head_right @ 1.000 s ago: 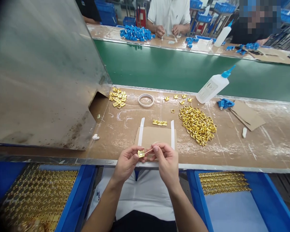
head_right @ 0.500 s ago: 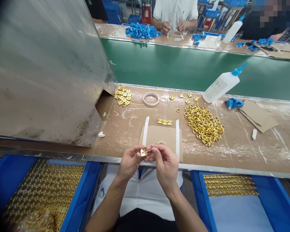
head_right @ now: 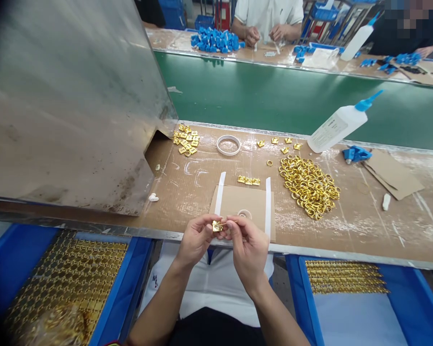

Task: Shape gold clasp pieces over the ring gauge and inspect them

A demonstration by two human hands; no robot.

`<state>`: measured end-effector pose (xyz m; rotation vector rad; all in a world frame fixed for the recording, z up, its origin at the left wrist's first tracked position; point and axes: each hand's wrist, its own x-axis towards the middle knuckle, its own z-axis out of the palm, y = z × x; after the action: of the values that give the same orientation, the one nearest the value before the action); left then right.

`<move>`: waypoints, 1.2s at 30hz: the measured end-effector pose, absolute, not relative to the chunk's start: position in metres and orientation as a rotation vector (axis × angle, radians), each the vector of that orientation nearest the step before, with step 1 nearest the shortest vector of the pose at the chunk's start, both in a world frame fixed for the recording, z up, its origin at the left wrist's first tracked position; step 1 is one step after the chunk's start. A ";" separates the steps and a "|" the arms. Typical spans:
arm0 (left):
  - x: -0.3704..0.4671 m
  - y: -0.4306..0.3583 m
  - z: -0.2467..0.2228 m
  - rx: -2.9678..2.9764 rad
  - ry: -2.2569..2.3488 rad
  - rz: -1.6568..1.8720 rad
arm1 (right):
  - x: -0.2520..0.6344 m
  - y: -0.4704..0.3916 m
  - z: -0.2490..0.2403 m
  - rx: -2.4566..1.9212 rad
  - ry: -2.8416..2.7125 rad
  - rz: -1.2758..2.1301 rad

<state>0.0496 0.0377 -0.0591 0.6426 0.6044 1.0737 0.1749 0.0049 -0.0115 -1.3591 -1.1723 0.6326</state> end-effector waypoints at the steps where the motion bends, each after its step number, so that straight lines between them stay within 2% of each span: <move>1: 0.050 0.038 -0.059 0.640 0.596 1.077 | 0.175 0.005 -0.012 -1.359 -1.186 0.615; 36: 0.050 0.038 -0.057 0.642 0.598 1.067 | 0.176 0.005 -0.007 -1.335 -1.269 0.565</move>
<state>0.0501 0.0376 -0.0575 0.6424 0.5980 1.0667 0.1758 0.0052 -0.0073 -1.3351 -1.2692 0.5647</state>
